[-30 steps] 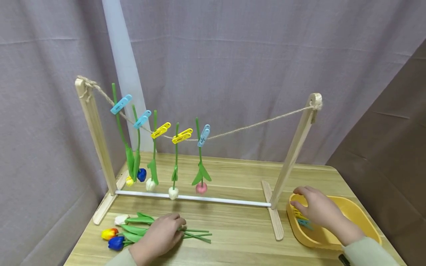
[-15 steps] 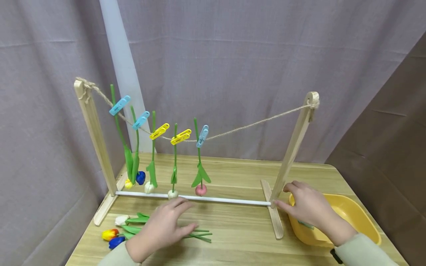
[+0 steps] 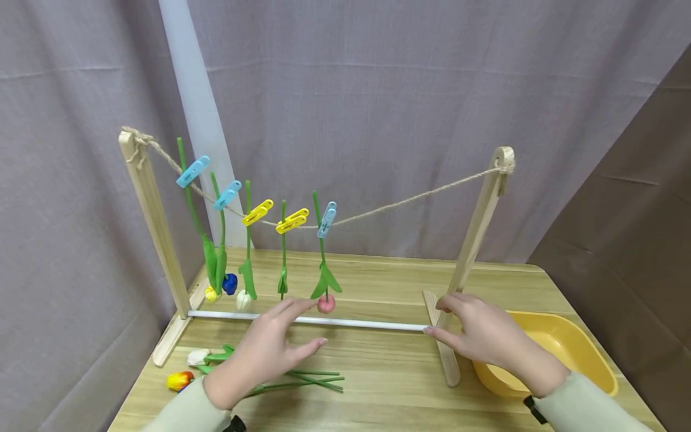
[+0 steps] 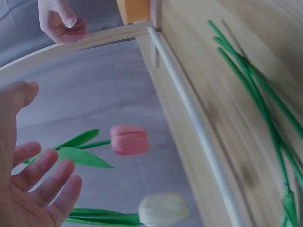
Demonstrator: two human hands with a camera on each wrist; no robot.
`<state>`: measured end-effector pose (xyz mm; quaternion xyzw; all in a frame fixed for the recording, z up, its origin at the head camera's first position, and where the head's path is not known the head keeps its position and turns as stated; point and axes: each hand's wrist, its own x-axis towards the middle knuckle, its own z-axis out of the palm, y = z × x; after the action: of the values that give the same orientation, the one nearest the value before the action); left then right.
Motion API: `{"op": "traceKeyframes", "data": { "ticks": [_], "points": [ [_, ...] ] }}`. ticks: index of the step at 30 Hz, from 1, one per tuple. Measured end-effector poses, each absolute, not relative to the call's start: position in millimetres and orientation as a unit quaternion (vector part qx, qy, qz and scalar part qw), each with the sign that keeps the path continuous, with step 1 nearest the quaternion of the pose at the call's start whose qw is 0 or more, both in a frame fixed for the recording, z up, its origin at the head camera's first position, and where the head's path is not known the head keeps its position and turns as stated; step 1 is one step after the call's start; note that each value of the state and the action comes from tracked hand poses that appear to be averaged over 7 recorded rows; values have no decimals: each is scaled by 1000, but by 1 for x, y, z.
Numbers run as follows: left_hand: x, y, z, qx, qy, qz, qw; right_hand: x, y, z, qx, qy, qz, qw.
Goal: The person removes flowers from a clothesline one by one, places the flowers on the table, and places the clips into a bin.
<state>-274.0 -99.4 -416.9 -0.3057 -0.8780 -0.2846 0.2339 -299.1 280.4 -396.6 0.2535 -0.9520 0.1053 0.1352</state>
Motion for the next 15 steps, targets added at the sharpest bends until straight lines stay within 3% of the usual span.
{"op": "traceKeyframes", "data": {
  "ticks": [10,15],
  "points": [
    [-279,-89,-395,-277,-867,-354,214,-307,260,-374,292,-934,122,165],
    [-283,-87,-387,-258,-869,-364,213,-312,249,-362,325,-912,137,210]
  ]
}}
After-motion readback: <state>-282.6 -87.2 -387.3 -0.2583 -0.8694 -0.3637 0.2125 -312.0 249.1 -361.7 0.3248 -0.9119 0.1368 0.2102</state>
